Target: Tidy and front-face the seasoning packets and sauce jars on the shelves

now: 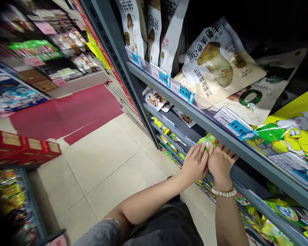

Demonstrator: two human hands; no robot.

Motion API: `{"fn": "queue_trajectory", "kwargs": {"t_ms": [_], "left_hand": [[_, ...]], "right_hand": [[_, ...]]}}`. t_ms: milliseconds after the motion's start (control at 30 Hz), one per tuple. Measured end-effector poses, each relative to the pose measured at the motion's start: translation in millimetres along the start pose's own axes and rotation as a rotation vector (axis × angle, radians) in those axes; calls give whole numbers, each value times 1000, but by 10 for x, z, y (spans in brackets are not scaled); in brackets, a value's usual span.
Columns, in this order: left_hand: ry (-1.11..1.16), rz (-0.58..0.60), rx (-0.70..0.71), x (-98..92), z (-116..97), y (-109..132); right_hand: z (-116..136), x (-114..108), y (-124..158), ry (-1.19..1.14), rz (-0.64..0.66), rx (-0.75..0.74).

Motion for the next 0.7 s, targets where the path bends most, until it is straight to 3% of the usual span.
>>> {"fn": "queue_trajectory", "kwargs": {"t_ms": [100, 267, 367, 433, 533, 633, 700], "left_hand": [[101, 113, 6, 26, 42, 239], [232, 236, 122, 53, 14, 921], [279, 311, 141, 137, 146, 1291], [294, 355, 142, 197, 324, 1467], [306, 395, 154, 246, 700, 1631], [310, 422, 198, 217, 1144, 1698], [313, 439, 256, 131, 1431, 1707]], "right_hand": [[12, -35, 10, -13, -19, 11], [37, -31, 24, -14, -31, 14], [36, -83, 23, 2, -55, 13], [36, -167, 25, 5, -36, 34], [136, -321, 27, 20, 95, 108], [521, -468, -76, -130, 176, 142], [851, -434, -271, -299, 218, 169]]}}
Point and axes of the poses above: each hand's wrist, its own y-axis away from the middle knuckle, its own x-axis out of the palm, z = x × y, the point moved 8 cm from there along -y, towards the middle knuckle, and after that the axes turned 3 degrees about x, right-handed, at the moved point
